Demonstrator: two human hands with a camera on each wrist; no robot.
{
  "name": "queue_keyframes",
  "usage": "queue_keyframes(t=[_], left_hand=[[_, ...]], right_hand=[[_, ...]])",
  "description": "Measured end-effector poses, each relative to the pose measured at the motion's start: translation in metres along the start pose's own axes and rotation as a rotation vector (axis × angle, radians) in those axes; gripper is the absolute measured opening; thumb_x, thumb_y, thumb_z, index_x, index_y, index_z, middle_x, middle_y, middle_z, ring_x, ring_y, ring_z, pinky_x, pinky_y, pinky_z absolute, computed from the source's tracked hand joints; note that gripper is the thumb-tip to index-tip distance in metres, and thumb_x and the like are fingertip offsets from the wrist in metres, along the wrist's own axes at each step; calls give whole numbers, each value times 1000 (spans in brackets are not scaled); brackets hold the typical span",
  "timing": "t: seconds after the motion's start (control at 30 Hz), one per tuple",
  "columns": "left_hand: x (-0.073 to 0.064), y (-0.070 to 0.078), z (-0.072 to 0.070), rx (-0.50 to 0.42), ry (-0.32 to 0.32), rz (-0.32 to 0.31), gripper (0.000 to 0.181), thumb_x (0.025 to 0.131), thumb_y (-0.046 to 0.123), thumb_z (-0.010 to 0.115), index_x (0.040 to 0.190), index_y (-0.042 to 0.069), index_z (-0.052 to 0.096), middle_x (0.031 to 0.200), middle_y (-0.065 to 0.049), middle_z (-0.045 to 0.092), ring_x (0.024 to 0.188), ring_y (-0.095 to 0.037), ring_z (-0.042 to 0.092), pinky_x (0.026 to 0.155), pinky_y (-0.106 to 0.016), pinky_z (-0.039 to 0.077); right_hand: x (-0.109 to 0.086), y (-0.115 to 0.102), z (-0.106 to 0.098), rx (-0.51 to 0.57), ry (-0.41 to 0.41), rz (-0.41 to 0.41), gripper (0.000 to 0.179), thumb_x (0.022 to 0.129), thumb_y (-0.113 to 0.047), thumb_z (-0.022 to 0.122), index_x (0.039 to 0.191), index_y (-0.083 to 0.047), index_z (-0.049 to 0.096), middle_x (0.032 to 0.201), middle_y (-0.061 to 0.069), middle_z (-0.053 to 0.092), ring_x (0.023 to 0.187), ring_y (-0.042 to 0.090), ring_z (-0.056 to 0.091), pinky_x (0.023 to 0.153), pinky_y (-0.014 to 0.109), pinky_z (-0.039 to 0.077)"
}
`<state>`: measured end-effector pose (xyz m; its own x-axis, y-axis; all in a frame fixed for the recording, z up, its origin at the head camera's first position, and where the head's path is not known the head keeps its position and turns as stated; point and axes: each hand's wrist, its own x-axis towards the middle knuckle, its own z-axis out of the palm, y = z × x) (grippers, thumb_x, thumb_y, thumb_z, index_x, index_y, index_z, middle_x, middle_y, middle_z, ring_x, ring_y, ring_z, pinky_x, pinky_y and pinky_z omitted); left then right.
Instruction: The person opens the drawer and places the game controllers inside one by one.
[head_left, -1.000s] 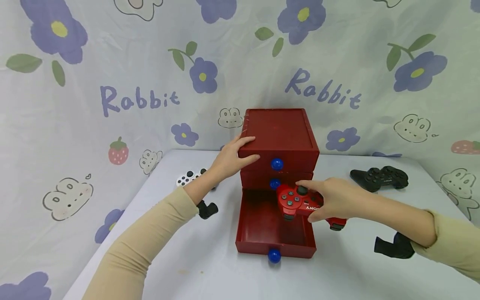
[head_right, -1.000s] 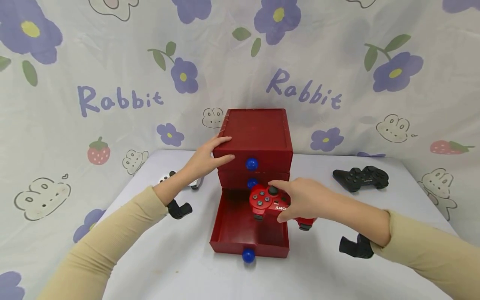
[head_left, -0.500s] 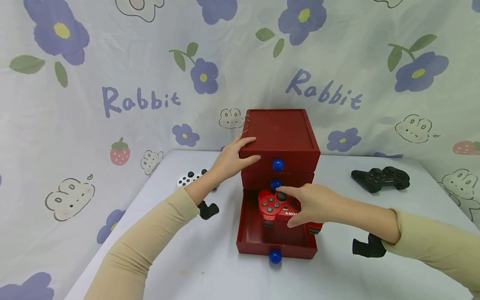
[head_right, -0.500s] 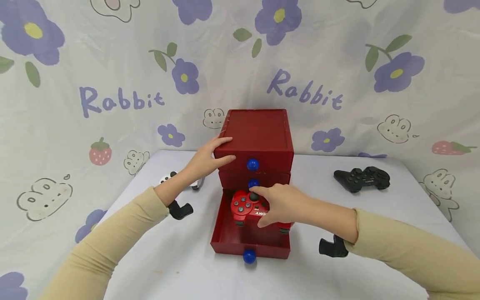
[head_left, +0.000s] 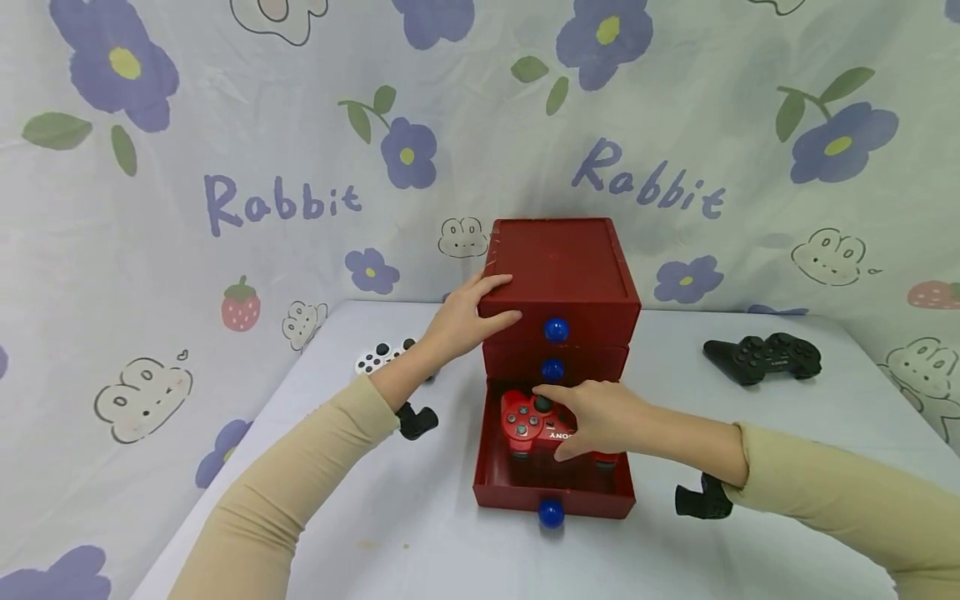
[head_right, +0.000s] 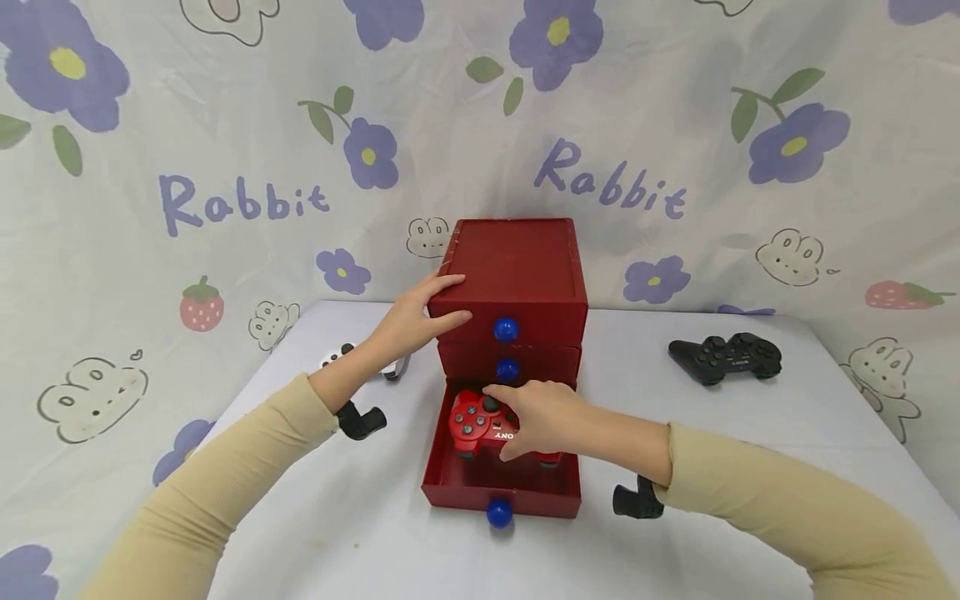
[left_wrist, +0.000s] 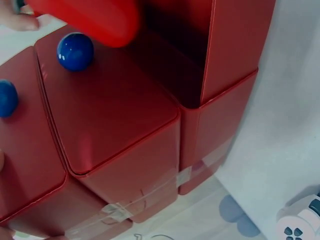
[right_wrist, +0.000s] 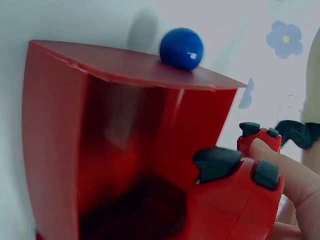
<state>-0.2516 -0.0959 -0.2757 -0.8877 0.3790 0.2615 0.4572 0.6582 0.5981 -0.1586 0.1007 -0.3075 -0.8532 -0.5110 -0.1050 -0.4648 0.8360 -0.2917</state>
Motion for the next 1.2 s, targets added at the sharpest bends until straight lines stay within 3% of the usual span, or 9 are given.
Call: queue_keyframes(t=[0.67, 1.2], left_hand=[[1, 0, 0, -6, -5, -7, 56, 74, 47, 54, 124, 27, 37, 130, 4, 29, 102, -14, 41, 78, -33, 41], [1, 2, -1, -3, -11, -23, 58, 73, 47, 54, 124, 28, 36, 131, 5, 28, 103, -15, 40, 78, -33, 41]], right_hand=[[22, 21, 43, -38, 79, -88, 70, 58, -39, 72, 120, -21, 45, 95, -1, 59, 83, 13, 53, 65, 29, 46], [28, 27, 58, -38, 46, -105, 70, 59, -38, 71, 121, -19, 44, 96, 0, 60, 83, 15, 54, 66, 30, 46]])
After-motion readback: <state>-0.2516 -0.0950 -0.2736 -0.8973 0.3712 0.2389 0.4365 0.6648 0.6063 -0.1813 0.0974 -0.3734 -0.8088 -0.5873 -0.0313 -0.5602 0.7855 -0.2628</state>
